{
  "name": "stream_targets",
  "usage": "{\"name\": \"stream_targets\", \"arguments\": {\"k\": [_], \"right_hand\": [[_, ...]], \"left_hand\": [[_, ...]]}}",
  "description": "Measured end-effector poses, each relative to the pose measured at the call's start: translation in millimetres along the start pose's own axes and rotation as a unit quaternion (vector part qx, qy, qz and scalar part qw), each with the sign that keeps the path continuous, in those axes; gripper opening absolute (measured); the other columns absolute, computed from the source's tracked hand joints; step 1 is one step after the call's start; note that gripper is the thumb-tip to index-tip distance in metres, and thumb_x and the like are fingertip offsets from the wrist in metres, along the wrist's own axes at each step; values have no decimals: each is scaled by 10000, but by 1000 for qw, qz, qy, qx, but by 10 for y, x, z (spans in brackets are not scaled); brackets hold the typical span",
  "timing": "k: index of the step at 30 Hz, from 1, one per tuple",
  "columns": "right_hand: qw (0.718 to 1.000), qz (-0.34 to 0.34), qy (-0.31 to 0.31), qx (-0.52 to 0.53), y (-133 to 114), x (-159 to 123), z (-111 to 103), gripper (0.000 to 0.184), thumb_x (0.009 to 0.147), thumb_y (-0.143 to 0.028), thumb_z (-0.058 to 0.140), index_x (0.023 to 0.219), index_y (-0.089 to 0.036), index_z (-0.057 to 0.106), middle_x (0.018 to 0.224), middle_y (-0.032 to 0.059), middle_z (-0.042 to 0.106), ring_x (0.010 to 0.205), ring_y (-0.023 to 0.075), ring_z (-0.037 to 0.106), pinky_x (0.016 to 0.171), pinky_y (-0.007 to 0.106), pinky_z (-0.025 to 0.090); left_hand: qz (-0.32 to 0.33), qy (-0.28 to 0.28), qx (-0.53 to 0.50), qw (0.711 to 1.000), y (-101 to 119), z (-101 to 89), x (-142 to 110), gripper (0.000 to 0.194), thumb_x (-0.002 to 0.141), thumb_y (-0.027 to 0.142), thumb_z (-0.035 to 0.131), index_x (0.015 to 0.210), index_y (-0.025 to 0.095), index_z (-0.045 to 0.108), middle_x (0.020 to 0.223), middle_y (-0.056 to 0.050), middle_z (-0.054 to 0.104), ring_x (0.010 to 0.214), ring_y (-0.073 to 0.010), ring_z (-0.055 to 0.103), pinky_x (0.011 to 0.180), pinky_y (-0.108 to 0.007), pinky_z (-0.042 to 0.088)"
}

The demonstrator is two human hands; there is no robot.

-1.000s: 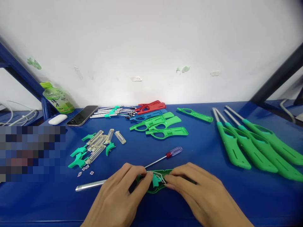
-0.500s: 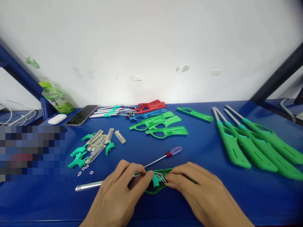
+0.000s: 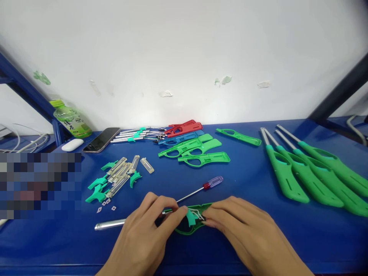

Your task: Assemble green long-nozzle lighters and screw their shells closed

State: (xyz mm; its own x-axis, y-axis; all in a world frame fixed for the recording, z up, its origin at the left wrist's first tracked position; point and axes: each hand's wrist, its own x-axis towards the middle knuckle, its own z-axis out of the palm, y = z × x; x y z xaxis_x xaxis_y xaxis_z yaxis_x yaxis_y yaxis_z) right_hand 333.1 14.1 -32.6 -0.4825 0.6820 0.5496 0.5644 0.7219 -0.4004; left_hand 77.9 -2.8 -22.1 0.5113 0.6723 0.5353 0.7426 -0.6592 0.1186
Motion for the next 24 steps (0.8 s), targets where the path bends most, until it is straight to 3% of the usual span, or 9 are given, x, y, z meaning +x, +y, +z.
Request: {"name": "stream_targets", "arguments": {"k": [17, 24], "right_hand": [[999, -3, -47, 1, 13, -24, -41, 213, 1132, -263, 475, 1140, -283, 687, 1094, -9, 763, 887, 174, 695, 828, 331, 522], [1000, -10, -2, -17, -38, 45, -76, 233, 1136, -285, 473, 1081, -274, 699, 1026, -38, 780, 847, 160, 711, 840, 315, 557]], "left_hand": [[0, 10, 0, 1000, 30, -69, 26, 449, 970, -84, 475, 1218, 197, 722, 1050, -52, 664, 840, -166, 499, 692, -252, 511], [1, 21, 0, 1000, 26, -63, 63, 437, 970, -84, 464, 1193, 194, 716, 1040, -48, 676, 814, -153, 502, 686, -236, 522]]}}
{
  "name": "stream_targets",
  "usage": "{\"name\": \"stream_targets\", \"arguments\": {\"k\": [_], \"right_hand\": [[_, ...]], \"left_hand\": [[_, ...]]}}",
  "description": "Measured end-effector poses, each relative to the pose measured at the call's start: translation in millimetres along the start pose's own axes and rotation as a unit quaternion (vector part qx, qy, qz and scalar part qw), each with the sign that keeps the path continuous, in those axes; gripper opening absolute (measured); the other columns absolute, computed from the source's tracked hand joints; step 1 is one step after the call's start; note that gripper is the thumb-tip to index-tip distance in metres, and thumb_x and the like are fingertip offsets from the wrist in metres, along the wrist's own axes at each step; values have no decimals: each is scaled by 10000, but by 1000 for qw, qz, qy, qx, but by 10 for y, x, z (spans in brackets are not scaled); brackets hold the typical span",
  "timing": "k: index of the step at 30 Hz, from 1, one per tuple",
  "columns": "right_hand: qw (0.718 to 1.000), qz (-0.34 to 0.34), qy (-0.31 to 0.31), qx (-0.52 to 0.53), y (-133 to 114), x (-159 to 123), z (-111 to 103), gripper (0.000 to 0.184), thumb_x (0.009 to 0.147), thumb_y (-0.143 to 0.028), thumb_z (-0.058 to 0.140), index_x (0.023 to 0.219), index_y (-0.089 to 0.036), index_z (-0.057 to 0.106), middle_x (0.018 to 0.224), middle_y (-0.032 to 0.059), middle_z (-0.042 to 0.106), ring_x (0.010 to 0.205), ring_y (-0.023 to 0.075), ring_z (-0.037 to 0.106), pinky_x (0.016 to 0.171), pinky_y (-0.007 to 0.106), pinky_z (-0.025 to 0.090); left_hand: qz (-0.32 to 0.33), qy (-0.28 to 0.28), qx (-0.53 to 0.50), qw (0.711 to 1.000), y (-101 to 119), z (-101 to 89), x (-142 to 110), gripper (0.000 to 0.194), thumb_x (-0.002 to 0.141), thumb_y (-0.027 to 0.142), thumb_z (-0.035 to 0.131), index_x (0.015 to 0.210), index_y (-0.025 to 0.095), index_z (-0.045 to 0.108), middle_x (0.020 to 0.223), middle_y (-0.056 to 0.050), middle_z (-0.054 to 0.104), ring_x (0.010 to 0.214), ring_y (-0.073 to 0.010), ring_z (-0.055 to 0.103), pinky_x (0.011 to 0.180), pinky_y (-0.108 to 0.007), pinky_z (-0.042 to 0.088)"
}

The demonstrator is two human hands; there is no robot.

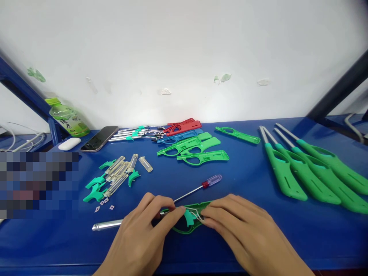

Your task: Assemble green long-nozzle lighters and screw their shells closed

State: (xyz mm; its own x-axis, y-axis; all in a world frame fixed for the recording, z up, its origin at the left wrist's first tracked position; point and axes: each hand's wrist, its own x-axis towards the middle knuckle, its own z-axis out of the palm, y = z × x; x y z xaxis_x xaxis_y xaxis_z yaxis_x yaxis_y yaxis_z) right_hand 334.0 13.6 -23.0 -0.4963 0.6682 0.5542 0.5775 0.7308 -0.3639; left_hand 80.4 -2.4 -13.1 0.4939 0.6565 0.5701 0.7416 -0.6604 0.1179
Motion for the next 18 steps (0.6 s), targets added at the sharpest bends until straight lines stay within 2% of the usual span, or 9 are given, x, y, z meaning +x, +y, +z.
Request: {"name": "stream_targets", "arguments": {"k": [5, 11, 15, 18], "right_hand": [[1000, 11, -1, 25, 29, 40, -25, 268, 1122, -174, 440, 1171, -263, 687, 1084, -17, 767, 888, 136, 731, 827, 253, 598], [995, 5, -101, 6, 137, 173, -86, 334, 1044, -73, 494, 1209, -295, 681, 1214, -4, 726, 994, 159, 729, 830, 282, 588], [991, -57, -119, -28, 137, 298, -89, 286, 999, -68, 595, 1152, -292, 685, 1065, -27, 739, 893, 171, 703, 768, 312, 529], [984, -121, -82, -105, 107, 362, -62, 250, 974, -33, 565, 1047, -240, 685, 918, -10, 721, 776, 187, 666, 698, 335, 471]], "left_hand": [[1, 0, -5, 1000, 9, -15, -13, 496, 921, -120, 449, 1200, 195, 711, 1031, -51, 677, 816, -159, 507, 690, -245, 529], [0, -6, 11, 1000, 9, -4, -10, 503, 918, -102, 436, 1181, 214, 725, 996, -42, 683, 763, -168, 498, 640, -253, 499], [-3, -1, 10, 1000, -1, 16, -35, 446, 945, -71, 459, 1171, 218, 713, 996, -40, 684, 771, -176, 517, 640, -270, 485], [-5, -24, 13, 1000, -6, 23, -85, 426, 963, -47, 475, 1208, 223, 696, 1027, -43, 688, 785, -186, 533, 660, -298, 491]]}}
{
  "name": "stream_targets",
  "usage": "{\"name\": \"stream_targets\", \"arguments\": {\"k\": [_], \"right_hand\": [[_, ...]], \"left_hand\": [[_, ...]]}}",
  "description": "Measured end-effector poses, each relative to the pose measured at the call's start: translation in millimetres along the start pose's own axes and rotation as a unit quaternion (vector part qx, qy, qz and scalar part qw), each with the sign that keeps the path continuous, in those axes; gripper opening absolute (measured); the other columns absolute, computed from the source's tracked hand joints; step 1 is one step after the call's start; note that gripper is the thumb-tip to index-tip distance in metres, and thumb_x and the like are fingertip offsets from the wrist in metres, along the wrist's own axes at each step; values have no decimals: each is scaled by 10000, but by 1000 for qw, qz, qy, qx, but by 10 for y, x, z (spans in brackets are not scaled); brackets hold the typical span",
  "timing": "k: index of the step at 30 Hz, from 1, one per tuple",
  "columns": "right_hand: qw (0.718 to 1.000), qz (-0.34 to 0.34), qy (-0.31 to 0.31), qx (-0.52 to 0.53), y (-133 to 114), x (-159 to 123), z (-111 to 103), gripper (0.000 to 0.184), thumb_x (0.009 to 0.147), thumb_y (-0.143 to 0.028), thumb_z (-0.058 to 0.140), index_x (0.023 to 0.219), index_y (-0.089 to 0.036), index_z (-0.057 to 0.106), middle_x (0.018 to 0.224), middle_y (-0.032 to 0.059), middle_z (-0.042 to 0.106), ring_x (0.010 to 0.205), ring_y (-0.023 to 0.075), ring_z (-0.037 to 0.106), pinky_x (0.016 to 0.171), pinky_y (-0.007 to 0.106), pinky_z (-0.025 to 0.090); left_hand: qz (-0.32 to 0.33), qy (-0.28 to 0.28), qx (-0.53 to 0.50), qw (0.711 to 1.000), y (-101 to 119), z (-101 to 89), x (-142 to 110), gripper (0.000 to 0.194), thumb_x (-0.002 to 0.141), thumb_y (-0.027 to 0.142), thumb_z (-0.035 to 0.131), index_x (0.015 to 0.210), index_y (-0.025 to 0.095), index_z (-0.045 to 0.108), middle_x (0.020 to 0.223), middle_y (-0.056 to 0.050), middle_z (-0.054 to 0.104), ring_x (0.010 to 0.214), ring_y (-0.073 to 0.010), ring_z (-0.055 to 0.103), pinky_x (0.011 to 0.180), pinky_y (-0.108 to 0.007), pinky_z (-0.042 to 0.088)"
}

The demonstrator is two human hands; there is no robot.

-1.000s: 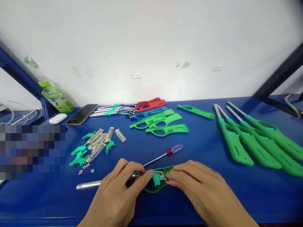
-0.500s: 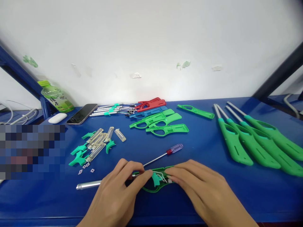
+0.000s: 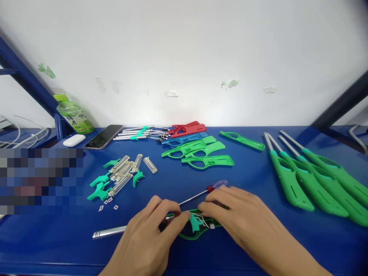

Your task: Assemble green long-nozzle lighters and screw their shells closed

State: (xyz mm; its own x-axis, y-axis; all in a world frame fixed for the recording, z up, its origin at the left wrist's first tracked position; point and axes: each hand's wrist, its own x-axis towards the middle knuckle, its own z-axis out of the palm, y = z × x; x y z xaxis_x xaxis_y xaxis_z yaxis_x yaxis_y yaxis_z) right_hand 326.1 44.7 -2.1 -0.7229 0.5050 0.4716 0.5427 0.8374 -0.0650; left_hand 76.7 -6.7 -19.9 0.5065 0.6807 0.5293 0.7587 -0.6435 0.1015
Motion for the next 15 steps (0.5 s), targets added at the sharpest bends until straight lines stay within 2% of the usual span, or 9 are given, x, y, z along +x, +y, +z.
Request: {"name": "stream_targets", "arguments": {"k": [3, 6, 10, 15], "right_hand": [[997, -30, 28, -61, -39, 36, 25, 277, 976, -3, 495, 996, -208, 680, 840, 1, 694, 711, 187, 636, 654, 346, 422], [995, -44, 34, -87, -76, 33, 54, 277, 989, -23, 450, 975, -184, 674, 807, 16, 670, 686, 192, 599, 672, 362, 409], [990, -73, 26, -116, -81, 14, 47, 297, 991, -52, 413, 1019, -169, 684, 802, 31, 648, 691, 198, 563, 695, 374, 393], [981, -137, 3, -140, -58, 43, -17, 311, 969, -50, 418, 1054, -149, 700, 781, 30, 638, 691, 200, 552, 675, 386, 392]], "left_hand": [[-2, -14, 6, 1000, 4, 2, -25, 433, 959, -45, 467, 1214, 226, 687, 1032, -45, 691, 784, -194, 542, 655, -310, 482], [-7, -1, 5, 1000, 14, 2, 1, 425, 959, -40, 446, 1190, 222, 689, 1004, -41, 693, 770, -190, 540, 640, -299, 476], [-6, 23, -1, 1000, 31, 2, 35, 391, 975, -17, 439, 1164, 212, 694, 968, -39, 691, 747, -178, 530, 625, -279, 476], [-9, 12, -1, 1000, 49, -1, 20, 409, 977, -20, 431, 1187, 205, 700, 982, -48, 697, 770, -185, 544, 641, -283, 490]]}}
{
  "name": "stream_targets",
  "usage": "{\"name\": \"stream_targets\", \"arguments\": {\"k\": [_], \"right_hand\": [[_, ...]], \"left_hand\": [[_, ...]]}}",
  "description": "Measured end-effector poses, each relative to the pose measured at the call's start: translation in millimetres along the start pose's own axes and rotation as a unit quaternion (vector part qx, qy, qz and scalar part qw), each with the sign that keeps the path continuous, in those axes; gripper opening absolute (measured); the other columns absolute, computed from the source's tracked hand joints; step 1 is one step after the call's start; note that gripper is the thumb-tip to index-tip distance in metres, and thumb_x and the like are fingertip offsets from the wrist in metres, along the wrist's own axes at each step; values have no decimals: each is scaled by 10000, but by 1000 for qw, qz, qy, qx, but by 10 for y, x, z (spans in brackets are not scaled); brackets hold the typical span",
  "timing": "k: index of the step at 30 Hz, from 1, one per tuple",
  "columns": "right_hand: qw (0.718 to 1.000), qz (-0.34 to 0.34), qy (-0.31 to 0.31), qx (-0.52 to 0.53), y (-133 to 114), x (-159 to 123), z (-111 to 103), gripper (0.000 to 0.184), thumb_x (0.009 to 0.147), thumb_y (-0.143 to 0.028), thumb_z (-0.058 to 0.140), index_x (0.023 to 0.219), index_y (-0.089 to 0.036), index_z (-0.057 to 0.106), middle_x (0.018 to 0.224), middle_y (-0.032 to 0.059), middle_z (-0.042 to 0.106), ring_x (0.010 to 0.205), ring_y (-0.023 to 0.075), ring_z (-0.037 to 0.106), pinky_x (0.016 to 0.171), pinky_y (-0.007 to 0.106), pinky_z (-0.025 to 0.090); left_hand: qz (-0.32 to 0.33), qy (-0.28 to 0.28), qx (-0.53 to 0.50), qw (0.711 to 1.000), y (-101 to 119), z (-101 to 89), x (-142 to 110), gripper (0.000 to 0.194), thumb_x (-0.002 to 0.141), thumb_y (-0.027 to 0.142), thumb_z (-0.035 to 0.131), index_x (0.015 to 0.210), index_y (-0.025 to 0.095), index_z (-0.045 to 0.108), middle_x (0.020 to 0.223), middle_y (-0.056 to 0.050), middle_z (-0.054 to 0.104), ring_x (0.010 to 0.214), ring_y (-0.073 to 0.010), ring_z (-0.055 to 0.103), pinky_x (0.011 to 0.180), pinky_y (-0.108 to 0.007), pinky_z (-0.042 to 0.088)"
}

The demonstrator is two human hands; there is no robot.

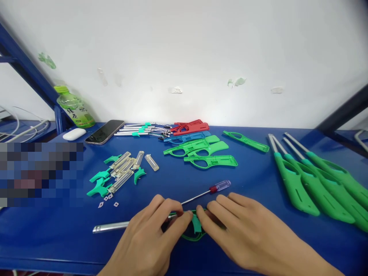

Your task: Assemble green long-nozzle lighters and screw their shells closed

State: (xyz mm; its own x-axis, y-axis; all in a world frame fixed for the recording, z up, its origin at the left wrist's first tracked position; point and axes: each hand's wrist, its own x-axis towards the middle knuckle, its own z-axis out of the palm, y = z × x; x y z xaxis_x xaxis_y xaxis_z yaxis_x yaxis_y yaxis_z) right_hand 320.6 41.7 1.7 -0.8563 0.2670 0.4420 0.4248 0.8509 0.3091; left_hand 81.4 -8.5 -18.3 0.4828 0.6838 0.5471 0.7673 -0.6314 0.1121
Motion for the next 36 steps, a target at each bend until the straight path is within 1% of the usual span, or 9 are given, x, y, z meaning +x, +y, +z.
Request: {"name": "stream_targets", "arguments": {"k": [7, 10, 13, 18, 21, 25, 29, 32, 36], "right_hand": [[1000, -11, -3, 12, 26, 43, -10, 323, 987, -52, 391, 985, -162, 694, 810, 34, 684, 679, 203, 586, 646, 387, 426], [999, 16, 15, 26, 65, 68, -2, 342, 1011, -47, 382, 1010, -164, 703, 754, 17, 656, 662, 196, 596, 642, 370, 440], [997, 56, -3, 47, 103, 71, 1, 351, 1057, -52, 382, 1067, -190, 705, 761, 3, 668, 666, 193, 624, 623, 358, 442], [981, 164, 19, 101, 101, -56, -81, 239, 1140, -328, 464, 1204, -225, 670, 963, 16, 775, 808, 185, 711, 678, 323, 513], [960, 211, 45, 176, 52, -162, -165, 207, 1109, -420, 554, 1087, -274, 699, 959, -35, 792, 829, 138, 736, 774, 258, 566], [952, 221, 68, 202, -36, -249, -176, 298, 1132, -366, 503, 984, -293, 752, 932, -63, 806, 783, 112, 749, 771, 226, 575], [949, 215, 75, 219, -114, -319, -57, 357, 1141, -239, 421, 1079, -278, 770, 955, -43, 814, 791, 123, 737, 749, 239, 565], [941, 236, 95, 222, -161, -380, 39, 379, 1161, -313, 380, 1121, -290, 756, 991, -33, 804, 811, 126, 713, 750, 254, 550], [939, 248, 83, 225, -203, -420, 65, 400, 1168, -349, 357, 1150, -319, 755, 1057, -53, 803, 851, 123, 709, 796, 266, 532]], "left_hand": [[8, 14, -9, 1000, 5, -17, 48, 378, 1005, -2, 426, 1184, 182, 704, 961, -54, 698, 765, -182, 535, 603, -260, 469], [7, 11, -14, 1000, 3, -23, 35, 375, 1002, -4, 430, 1190, 178, 698, 965, -55, 692, 767, -184, 528, 610, -266, 468], [-3, -2, -12, 1000, 2, -22, 6, 418, 978, -31, 435, 1221, 192, 691, 1000, -54, 696, 784, -189, 535, 641, -285, 479], [-8, -4, -23, 1000, 5, -18, 5, 397, 996, -4, 443, 1217, 212, 691, 996, -37, 697, 765, -186, 539, 641, -296, 480], [-8, 3, -29, 1000, 4, -23, 31, 393, 986, -8, 454, 1202, 210, 699, 976, -33, 696, 758, -183, 537, 623, -287, 471], [3, 10, -20, 1000, 2, -49, 34, 428, 936, -47, 465, 1190, 190, 714, 965, -48, 701, 757, -182, 541, 632, -281, 488], [-4, 4, -14, 1000, 35, -72, 18, 412, 947, -22, 490, 1219, 194, 713, 1004, -55, 706, 831, -198, 599, 751, -323, 548], [-11, 3, -19, 1000, 70, -67, 39, 283, 1032, 92, 529, 1224, 183, 717, 1027, -65, 720, 892, -219, 640, 831, -365, 573], [-10, 12, -28, 1000, 85, -51, 86, 206, 1080, 201, 540, 1151, 188, 734, 973, -44, 726, 822, -200, 642, 757, -351, 582]]}}
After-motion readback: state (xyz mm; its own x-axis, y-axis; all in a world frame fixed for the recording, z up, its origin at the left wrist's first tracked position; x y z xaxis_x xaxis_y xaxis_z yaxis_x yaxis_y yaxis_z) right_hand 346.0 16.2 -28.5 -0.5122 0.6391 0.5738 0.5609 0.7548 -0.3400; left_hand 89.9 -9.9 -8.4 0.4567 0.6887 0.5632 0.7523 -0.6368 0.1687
